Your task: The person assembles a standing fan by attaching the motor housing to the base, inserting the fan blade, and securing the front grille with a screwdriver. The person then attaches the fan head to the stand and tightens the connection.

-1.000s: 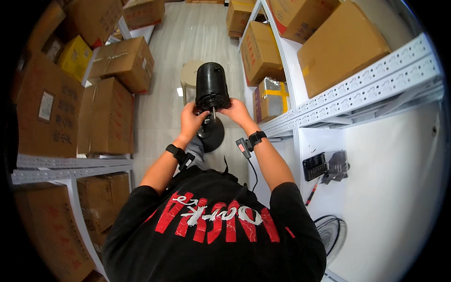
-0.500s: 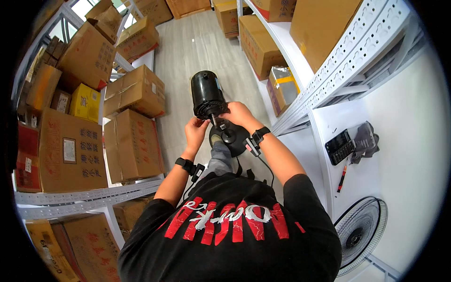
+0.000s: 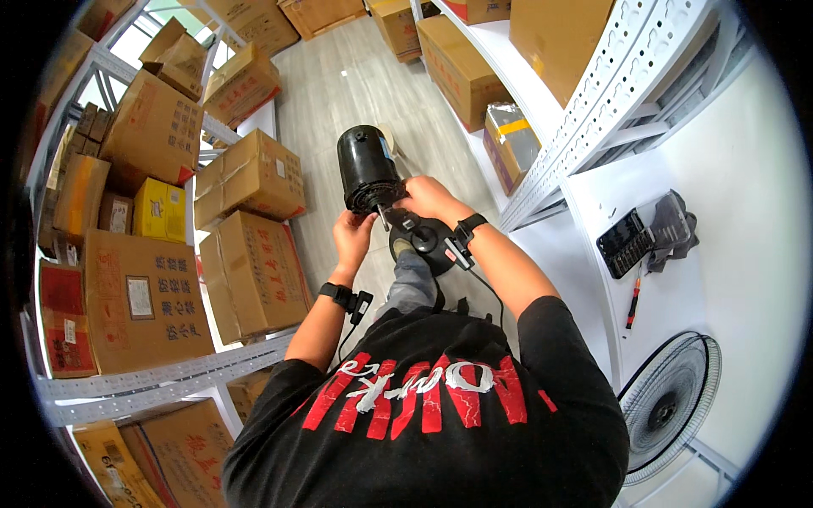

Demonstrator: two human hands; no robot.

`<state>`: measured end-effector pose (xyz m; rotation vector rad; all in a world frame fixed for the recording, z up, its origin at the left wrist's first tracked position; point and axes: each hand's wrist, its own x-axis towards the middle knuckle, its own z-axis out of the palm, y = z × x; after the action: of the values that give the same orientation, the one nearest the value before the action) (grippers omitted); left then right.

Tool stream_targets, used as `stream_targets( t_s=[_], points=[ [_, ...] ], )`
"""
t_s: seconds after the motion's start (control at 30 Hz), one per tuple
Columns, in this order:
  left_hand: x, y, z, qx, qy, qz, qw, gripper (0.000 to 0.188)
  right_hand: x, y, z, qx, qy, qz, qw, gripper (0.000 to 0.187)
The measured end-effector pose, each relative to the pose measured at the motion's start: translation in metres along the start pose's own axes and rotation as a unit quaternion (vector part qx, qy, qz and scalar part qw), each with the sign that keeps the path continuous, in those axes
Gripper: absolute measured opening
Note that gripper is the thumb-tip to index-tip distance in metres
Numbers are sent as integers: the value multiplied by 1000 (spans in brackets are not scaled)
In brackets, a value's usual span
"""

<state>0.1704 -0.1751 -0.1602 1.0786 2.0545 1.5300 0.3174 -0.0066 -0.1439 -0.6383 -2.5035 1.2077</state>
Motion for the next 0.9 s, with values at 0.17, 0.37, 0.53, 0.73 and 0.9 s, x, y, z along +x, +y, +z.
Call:
stream_targets(
  t_s=[0.17, 0.37, 0.53, 0.73, 0.9],
  points=[
    [5, -11, 3, -42, -3, 17, 999, 22, -1, 1, 4, -9, 10, -12, 1000, 28],
    [0, 4, 6, -84, 12, -37, 996, 25, -6, -7, 6, -17, 5, 13, 1000, 31],
    [3, 8, 0, 43, 7, -57, 997, 22, -5, -3, 3, -17, -5, 21, 1000, 32],
    [0, 21, 2, 55, 18, -65, 996, 21, -4, 3, 5, -6, 6, -10, 1000, 30],
    [0, 15, 2, 100, 19, -47, 994, 19, -2, 1, 5, -70, -6, -12, 997, 30]
  ],
)
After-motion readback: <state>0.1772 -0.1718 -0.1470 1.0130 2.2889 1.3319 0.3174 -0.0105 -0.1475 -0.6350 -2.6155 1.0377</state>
